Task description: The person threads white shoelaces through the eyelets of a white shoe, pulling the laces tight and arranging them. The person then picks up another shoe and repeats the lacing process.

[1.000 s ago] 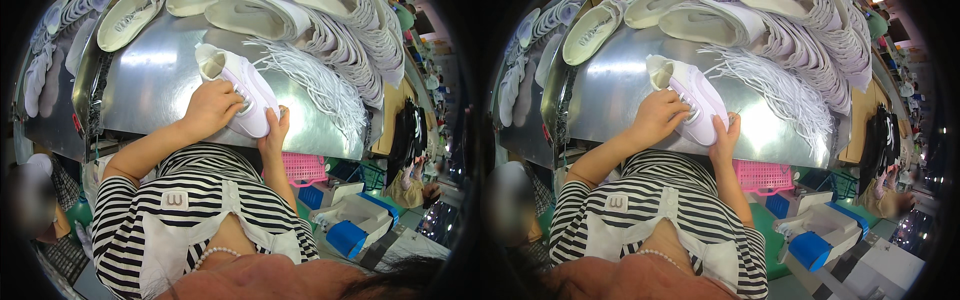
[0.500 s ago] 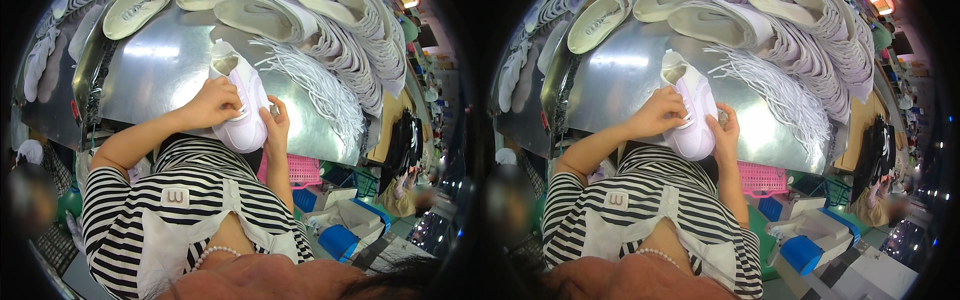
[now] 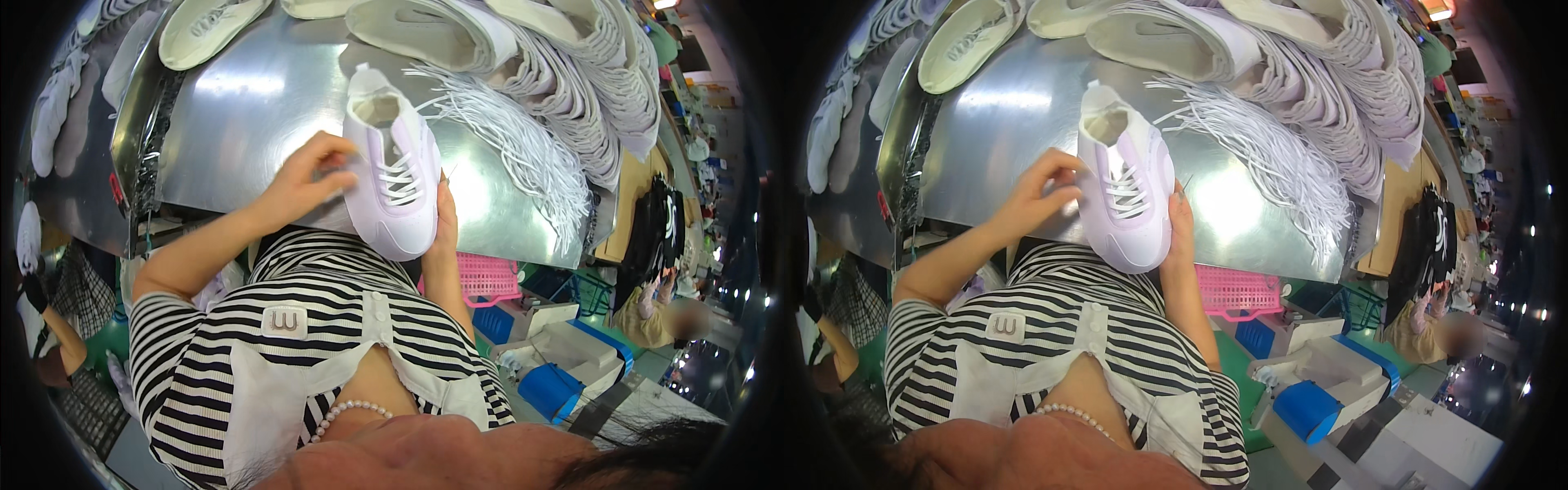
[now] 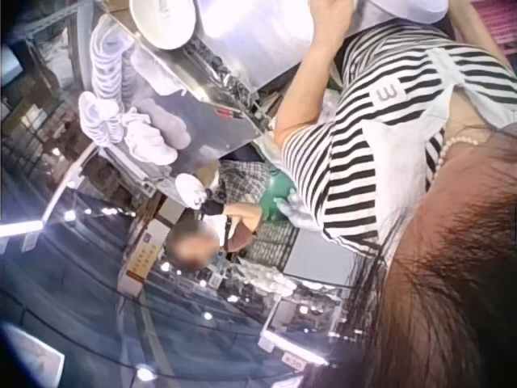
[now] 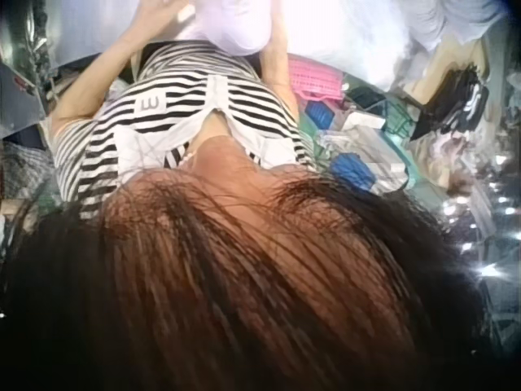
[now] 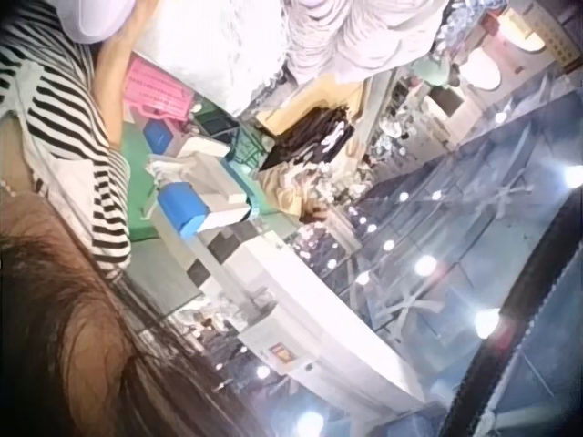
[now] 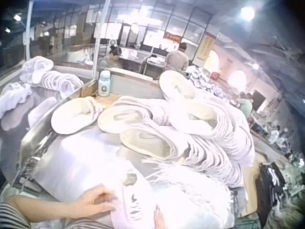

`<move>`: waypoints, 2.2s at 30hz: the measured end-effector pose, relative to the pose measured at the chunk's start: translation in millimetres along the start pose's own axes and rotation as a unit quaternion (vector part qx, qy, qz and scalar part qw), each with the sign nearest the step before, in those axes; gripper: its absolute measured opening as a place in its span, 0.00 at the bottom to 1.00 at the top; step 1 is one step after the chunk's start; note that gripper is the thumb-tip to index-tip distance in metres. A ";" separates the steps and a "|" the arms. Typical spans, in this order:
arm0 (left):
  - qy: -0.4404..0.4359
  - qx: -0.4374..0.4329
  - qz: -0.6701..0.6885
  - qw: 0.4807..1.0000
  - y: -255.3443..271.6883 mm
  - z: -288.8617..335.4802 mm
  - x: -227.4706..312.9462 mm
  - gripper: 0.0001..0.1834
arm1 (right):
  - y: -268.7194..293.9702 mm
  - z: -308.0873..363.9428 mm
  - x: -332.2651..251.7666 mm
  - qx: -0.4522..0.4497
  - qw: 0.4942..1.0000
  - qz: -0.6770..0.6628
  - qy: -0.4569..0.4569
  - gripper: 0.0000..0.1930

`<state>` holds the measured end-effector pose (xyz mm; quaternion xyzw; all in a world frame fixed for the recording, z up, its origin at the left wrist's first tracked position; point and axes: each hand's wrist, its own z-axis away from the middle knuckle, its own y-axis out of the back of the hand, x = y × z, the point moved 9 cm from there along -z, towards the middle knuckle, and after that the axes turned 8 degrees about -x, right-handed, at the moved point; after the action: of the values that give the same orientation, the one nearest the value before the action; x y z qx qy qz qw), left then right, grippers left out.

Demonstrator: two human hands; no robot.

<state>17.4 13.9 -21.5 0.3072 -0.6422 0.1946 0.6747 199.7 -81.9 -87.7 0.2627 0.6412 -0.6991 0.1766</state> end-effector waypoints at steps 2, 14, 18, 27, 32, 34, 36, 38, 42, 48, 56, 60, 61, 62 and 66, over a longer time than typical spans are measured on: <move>0.137 0.037 0.105 0.984 5.9 19.4 -45.4 0.26 | -8.6 4.9 5.5 0.023 0.996 -0.069 -0.042 0.30; 0.037 0.091 0.440 0.892 70.6 26.2 -4.6 0.27 | -36.7 -59.8 75.6 0.023 0.985 0.038 -0.164 0.20; 0.015 0.108 0.385 0.917 84.2 29.6 20.1 0.31 | -56.9 -69.9 84.5 -0.040 0.973 0.119 -0.195 0.17; 0.106 0.244 -0.680 0.684 238.0 -49.8 41.8 0.23 | -29.6 -8.3 16.2 -0.022 0.906 0.407 -0.116 0.10; 0.033 0.155 -0.736 0.658 339.8 -108.3 -98.8 0.32 | 29.0 97.4 -25.5 0.166 0.910 0.378 -0.033 0.07; 0.122 0.171 -0.693 0.690 393.1 -117.8 -143.7 0.32 | 52.2 144.5 -32.4 0.263 0.892 0.367 0.011 0.07; 0.113 0.199 -0.696 0.680 428.5 -111.4 -150.1 0.35 | 89.2 199.4 -29.9 0.361 0.859 0.358 0.057 0.08; 0.096 0.179 -0.684 0.700 416.3 -84.8 -134.6 0.35 | 140.7 269.5 -6.0 0.451 0.822 0.343 0.055 0.08; -0.093 0.185 -0.648 0.733 336.7 -24.9 -61.1 0.35 | 223.3 332.1 74.9 0.532 0.772 0.346 -0.030 0.10; -0.239 -0.037 -0.500 0.832 42.8 140.0 46.9 0.13 | 320.2 318.1 198.6 0.431 0.842 0.213 -0.245 0.13; 0.367 0.039 -0.225 0.902 81.0 224.7 -345.8 0.27 | 315.2 228.0 215.7 0.271 0.834 0.247 -0.412 0.13; 0.458 0.012 -0.003 0.889 7.4 233.1 -424.4 0.30 | 345.8 134.3 180.0 0.212 0.811 0.304 -0.453 0.13; 0.476 0.015 -0.011 0.880 0.0 214.3 -414.2 0.30 | 349.6 114.0 171.8 0.212 0.810 0.306 -0.453 0.13; 0.486 0.016 -0.022 0.874 -3.0 198.4 -404.5 0.29 | 352.1 101.8 162.6 0.211 0.808 0.307 -0.456 0.13; 0.488 0.054 -0.024 0.871 -26.4 97.5 -373.8 0.28 | 353.7 48.1 119.6 0.219 0.802 0.310 -0.462 0.13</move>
<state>-75.2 -20.9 -395.8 0.2247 -0.2116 0.3382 0.8890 303.9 -159.5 -441.0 0.1255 0.1981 -0.7671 0.5971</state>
